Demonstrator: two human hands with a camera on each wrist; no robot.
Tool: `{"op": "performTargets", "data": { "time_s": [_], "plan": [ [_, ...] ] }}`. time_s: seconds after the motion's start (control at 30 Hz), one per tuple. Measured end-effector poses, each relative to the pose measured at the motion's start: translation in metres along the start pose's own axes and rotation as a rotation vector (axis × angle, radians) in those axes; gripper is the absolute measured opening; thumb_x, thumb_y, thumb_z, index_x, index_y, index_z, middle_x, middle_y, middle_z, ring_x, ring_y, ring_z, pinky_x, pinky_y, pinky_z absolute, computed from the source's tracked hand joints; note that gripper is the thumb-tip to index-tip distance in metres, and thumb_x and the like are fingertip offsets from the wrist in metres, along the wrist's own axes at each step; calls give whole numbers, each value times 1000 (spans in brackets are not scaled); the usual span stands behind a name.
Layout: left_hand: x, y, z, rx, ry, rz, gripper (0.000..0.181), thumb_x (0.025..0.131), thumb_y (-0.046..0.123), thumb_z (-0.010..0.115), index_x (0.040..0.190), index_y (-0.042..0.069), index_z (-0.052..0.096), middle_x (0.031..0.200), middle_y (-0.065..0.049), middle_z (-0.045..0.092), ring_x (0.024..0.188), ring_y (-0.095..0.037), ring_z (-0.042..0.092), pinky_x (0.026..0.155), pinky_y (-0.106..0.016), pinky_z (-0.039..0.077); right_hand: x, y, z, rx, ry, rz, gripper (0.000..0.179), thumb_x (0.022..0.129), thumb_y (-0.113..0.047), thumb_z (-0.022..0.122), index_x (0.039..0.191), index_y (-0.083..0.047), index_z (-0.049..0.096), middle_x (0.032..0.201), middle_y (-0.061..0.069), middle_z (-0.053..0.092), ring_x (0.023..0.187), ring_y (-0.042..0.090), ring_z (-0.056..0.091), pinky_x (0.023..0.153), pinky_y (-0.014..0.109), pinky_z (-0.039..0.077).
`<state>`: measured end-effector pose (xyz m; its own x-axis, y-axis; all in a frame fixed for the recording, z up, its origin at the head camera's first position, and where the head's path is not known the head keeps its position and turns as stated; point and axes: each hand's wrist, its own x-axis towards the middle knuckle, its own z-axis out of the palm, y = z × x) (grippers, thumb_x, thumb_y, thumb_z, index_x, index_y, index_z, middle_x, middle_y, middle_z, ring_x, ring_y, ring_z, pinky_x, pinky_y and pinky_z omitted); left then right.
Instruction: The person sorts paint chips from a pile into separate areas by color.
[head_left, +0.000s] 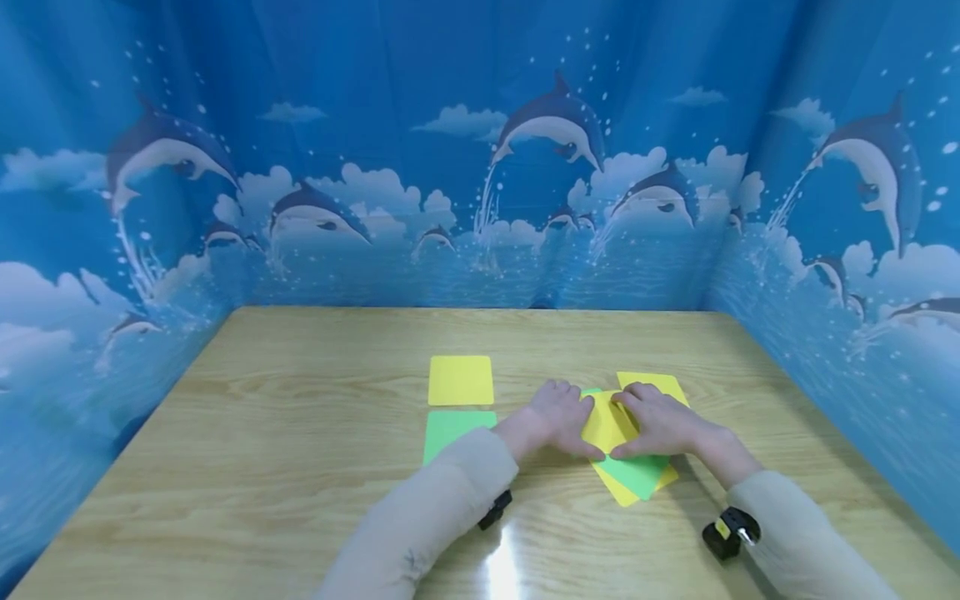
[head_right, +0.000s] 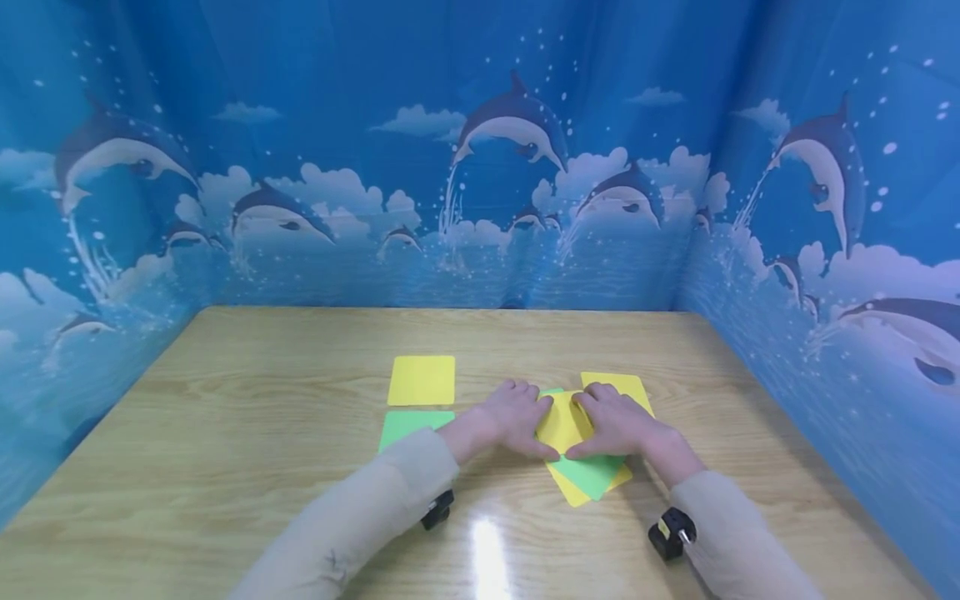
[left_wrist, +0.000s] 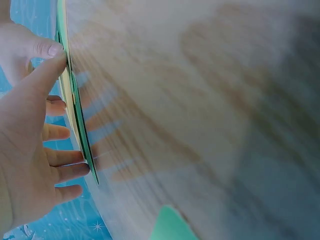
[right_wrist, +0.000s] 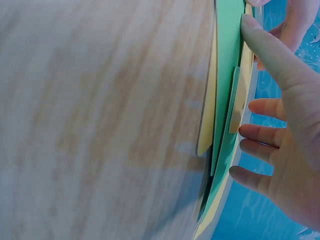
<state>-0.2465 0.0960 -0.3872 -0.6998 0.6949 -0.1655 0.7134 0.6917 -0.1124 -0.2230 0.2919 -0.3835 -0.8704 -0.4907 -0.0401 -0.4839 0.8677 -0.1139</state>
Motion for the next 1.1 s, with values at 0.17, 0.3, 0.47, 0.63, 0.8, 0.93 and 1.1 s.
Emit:
{"op": "performTargets", "data": {
  "time_s": [0.17, 0.3, 0.47, 0.63, 0.8, 0.93, 1.1],
  "plan": [
    [0, 1, -1, 4, 9, 7, 81, 75, 76, 47, 132, 19, 46, 123, -1, 52, 114, -17, 46, 101, -32, 33, 1, -1, 0, 12, -10, -11, 89, 68, -63, 69, 124, 3, 50, 118, 19, 49, 106, 36, 48, 86, 50, 43],
    [1, 0, -1, 0, 11, 10, 79, 75, 75, 49, 131, 19, 48, 123, -2, 52, 114, -17, 46, 101, -32, 33, 1, 1, 0, 33, -20, -35, 89, 69, -60, 70, 126, 4, 48, 125, 22, 46, 115, 40, 43, 91, 54, 40],
    [1, -2, -1, -29, 12, 20, 83, 74, 73, 53, 135, 18, 45, 129, -3, 49, 120, -19, 43, 104, -33, 30, 2, 4, 0, 30, -31, -51, 91, 69, -57, 72, 128, 6, 45, 129, 24, 44, 119, 42, 40, 93, 54, 38],
    [0, -7, -2, -60, 17, 39, 85, 73, 72, 56, 137, 18, 42, 135, -4, 45, 124, -19, 39, 107, -34, 26, 5, 5, -1, 42, -57, -48, 96, 67, -60, 72, 131, 6, 42, 133, 24, 42, 122, 42, 37, 95, 54, 37],
    [-4, -14, -3, -73, 19, 67, 86, 73, 70, 57, 138, 16, 41, 134, -3, 46, 125, -19, 39, 108, -34, 25, 6, 2, -2, 59, -74, -70, 97, 67, -59, 73, 132, 5, 41, 133, 22, 41, 123, 41, 37, 96, 53, 37],
    [-8, -22, -3, -75, 39, 88, 85, 74, 69, 57, 136, 14, 44, 126, -2, 50, 116, -16, 43, 104, -32, 30, 6, -1, -1, 63, -63, -83, 97, 66, -57, 75, 133, 4, 40, 135, 22, 40, 124, 41, 37, 95, 52, 38],
    [-16, -31, -1, -87, 61, 115, 83, 73, 68, 58, 134, 13, 46, 119, -1, 51, 110, -15, 44, 101, -31, 32, 8, -9, -1, 67, -55, -90, 96, 66, -58, 74, 134, 1, 41, 135, 22, 39, 121, 40, 39, 93, 50, 41]
  ]
}}
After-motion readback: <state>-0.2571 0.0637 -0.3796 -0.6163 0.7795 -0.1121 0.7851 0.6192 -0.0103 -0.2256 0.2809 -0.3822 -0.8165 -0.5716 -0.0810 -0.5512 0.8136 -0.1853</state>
